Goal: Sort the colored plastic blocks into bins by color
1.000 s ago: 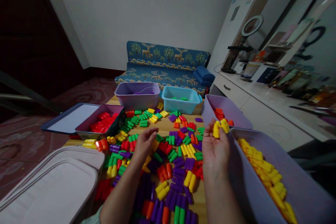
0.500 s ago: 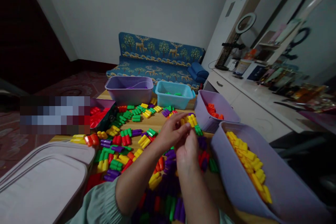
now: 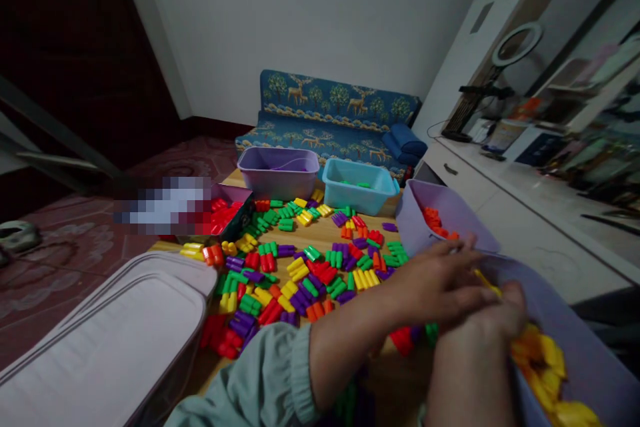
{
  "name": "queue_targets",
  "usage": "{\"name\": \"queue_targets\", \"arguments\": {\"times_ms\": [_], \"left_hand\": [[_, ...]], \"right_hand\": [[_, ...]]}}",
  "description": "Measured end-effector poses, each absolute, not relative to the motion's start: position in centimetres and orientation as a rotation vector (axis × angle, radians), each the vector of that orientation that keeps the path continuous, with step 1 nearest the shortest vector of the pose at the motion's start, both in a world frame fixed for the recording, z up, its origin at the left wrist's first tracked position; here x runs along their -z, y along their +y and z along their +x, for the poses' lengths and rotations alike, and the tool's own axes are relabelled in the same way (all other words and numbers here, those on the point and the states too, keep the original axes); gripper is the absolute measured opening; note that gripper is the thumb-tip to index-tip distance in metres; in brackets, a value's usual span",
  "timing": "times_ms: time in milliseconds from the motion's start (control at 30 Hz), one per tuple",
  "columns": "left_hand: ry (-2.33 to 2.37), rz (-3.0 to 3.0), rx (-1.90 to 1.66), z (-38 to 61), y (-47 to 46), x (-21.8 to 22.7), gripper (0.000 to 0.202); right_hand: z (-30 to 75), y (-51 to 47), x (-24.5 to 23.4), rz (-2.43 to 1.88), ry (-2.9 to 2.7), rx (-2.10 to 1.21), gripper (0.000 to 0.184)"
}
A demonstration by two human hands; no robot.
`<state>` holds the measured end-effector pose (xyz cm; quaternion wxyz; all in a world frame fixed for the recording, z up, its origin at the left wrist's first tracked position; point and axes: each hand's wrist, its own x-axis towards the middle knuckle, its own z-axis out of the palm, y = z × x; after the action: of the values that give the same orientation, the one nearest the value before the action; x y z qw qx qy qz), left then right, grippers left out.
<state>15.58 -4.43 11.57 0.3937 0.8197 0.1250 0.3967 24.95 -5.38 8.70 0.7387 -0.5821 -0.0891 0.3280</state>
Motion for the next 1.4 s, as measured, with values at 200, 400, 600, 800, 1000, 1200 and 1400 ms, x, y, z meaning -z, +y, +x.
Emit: {"name": "queue_targets", "arguments": {"times_ms": [200, 400, 600, 800, 1000, 1200, 1400], "left_hand": [[1.077, 2.023, -1.106, 4.5, -0.5, -6.1, 0.043], [1.46, 2.057, -0.773, -3.4, -0.6, -3.6, 0.014], [1.374, 2.154, -0.685, -2.0, -1.4, -2.4, 0.026], [1.325, 2.278, -0.749, -1.0, -1.0, -0.3, 0.048], [1.321, 1.83, -0.987, -1.1, -0.5, 0.5, 0.044], [1.066, 0.954, -1.131, -0.8, -0.6, -0.7, 0.05], [0.874, 0.613, -1.132, -1.4, -0.6, -1.0, 0.049]], "right_hand": [[21.7, -2.5, -7.3, -0.917, -0.528, -0.823, 0.02], [16.2, -1.7, -2.4, -1.44, -1.486, -0.82, 0.017], [13.7, -3.1, -1.8, -1.796, -2.135, -0.387, 0.05], [12.9, -3.2, -1.8, -1.871, -2.206, -0.359, 0.043], [13.6, -1.9, -0.2, -1.758, -1.944, -0.543, 0.04], [13.7, -1.4, -0.5, -1.354, -1.473, -0.833, 0.046], [12.9, -1.8, -1.3, -1.149, -1.518, -0.858, 0.04]]}}
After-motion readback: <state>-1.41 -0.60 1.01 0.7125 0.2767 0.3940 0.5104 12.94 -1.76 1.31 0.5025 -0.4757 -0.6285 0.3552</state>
